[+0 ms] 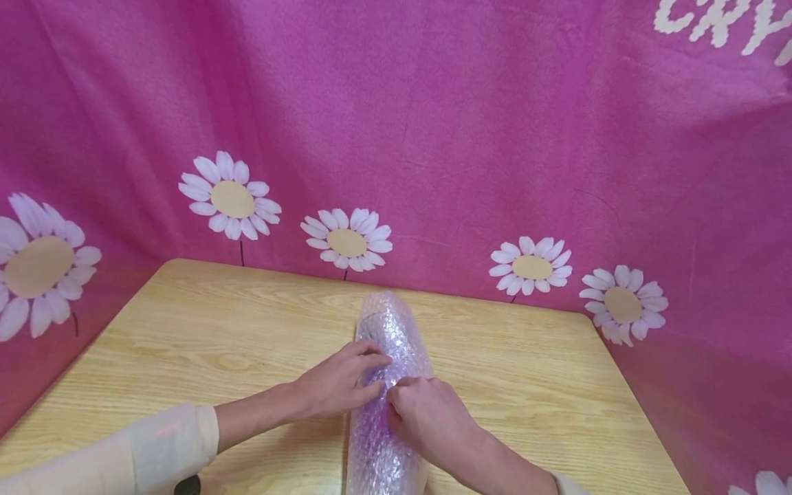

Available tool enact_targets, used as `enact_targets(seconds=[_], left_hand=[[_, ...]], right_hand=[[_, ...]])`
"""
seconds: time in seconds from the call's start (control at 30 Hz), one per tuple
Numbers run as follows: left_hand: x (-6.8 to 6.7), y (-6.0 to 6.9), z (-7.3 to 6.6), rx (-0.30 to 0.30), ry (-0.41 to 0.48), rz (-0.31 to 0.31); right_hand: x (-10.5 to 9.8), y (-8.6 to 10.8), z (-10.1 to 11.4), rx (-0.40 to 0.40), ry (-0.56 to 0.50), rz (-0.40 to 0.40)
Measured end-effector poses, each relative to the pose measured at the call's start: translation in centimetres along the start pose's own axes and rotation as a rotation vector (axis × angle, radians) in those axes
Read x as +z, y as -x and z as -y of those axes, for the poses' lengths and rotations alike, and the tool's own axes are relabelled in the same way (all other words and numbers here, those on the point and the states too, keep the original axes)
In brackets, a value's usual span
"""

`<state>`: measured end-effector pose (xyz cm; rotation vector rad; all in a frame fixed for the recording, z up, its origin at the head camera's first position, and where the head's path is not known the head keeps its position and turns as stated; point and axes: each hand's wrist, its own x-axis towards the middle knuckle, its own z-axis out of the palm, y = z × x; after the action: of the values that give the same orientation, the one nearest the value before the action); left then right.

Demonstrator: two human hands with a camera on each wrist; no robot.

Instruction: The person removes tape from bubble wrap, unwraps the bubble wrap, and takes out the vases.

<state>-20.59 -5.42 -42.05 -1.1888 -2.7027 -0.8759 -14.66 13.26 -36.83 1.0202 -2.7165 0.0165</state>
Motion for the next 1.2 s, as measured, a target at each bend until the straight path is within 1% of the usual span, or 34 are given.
enact_targets(seconds=[0.23, 0.4, 0.5, 0.9, 1.07, 1.2], left_hand=[[-0.04, 0.02, -0.06, -0.012, 0.004, 0.009], [-0.08, 0.03, -0.02, -0.01, 0.01, 0.008], [-0.07, 0.04, 0.02, -0.006, 0.012, 0.006], [-0.02, 0.04, 0.02, -0.009, 0.024, 0.004], [-0.03, 0.01, -0.02, -0.007, 0.011, 0.0], [-0.02, 0.06, -0.08, -0.011, 0.008, 0.0]], right_hand=[[0.15, -0.01, -0.13, -0.012, 0.004, -0.02], [0.16, 0.03, -0.31, -0.03, 0.008, -0.048], [0.17, 0.04, -0.37, -0.031, -0.001, -0.049], [0.39, 0.12, -0.69, -0.008, -0.069, -0.057], [0.39, 0.06, -0.73, 0.008, -0.101, -0.052], [0.55, 0.05, -0.85, 0.012, -0.105, -0.047]])
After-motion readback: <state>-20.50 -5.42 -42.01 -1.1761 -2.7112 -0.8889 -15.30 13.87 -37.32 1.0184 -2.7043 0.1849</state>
